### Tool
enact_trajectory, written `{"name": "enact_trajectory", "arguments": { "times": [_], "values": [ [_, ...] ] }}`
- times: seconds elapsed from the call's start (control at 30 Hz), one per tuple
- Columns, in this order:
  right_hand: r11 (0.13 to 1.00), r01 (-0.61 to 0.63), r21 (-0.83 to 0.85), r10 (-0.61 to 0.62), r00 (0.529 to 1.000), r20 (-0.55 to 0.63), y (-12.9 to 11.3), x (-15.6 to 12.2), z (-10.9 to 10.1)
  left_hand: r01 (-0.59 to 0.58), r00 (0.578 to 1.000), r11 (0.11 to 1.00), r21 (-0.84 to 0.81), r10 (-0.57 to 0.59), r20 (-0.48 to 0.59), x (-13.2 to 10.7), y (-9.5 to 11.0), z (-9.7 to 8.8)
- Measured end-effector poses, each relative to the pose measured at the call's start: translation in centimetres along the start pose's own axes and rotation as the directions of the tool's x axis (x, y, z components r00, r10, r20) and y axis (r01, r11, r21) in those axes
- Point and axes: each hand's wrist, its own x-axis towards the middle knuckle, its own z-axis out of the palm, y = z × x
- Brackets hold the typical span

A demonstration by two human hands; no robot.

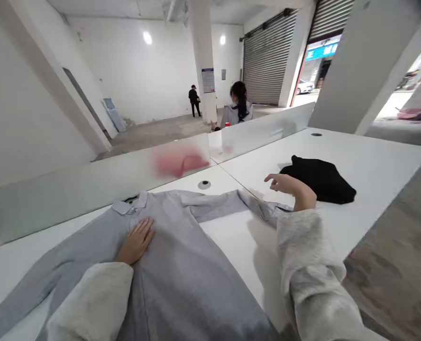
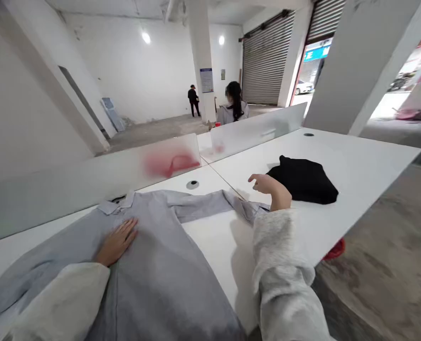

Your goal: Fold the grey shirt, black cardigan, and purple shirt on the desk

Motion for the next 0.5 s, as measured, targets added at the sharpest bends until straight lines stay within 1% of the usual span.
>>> {"name": "enact_trajectory", "arguments": {
  "times": [0.07,0.13,0.2,0.23,0.27,0.3,0.37,0.4,0.43,0.5],
  "values": [
    [0.997,-0.053,0.057,0.054,0.999,-0.007,1.9,-0.7,-0.1,-0.023,1.0,0.997,0.068,0.023,0.006,0.0,-0.4,0.0],
    [0.993,-0.075,0.094,0.078,0.997,-0.021,3.3,-1.5,-0.3,-0.043,0.999,0.991,0.128,0.041,0.022,0.3,-0.2,-1.0],
    [0.992,-0.06,0.11,0.066,0.997,-0.044,3.8,-2.3,-0.5,-0.052,0.998,0.979,0.198,0.042,0.054,1.3,1.3,-3.3],
    [0.993,-0.044,0.109,0.051,0.997,-0.056,3.8,-2.7,-0.7,-0.065,0.996,0.974,0.215,0.051,0.07,1.9,2.7,-4.9],
    [0.994,-0.024,0.104,0.031,0.997,-0.068,3.7,-3.1,-0.9,-0.079,0.995,0.976,0.205,0.064,0.078,2.6,4.6,-6.5],
    [0.995,-0.001,0.099,0.01,0.997,-0.081,3.5,-3.5,-1.2,-0.105,0.993,0.981,0.165,0.095,0.07,3.4,7.0,-8.1],
    [0.994,0.046,0.094,-0.035,0.994,-0.107,3.0,-4.3,-1.6,-0.145,0.986,0.989,0.006,0.144,0.088,5.0,12.7,-10.4],
    [0.993,0.067,0.096,-0.056,0.991,-0.118,2.9,-4.6,-1.8,-0.196,0.976,0.98,-0.04,0.199,0.092,5.7,15.8,-10.9],
    [0.991,0.086,0.099,-0.074,0.99,-0.124,2.7,-4.9,-1.9,-0.238,0.965,0.969,-0.07,0.244,0.097,6.2,18.9,-11.1],
    [0.988,0.115,0.101,-0.102,0.987,-0.127,2.6,-5.1,-1.8,-0.291,0.948,0.949,-0.123,0.303,0.1,6.7,24.1,-10.4]
  ]
}}
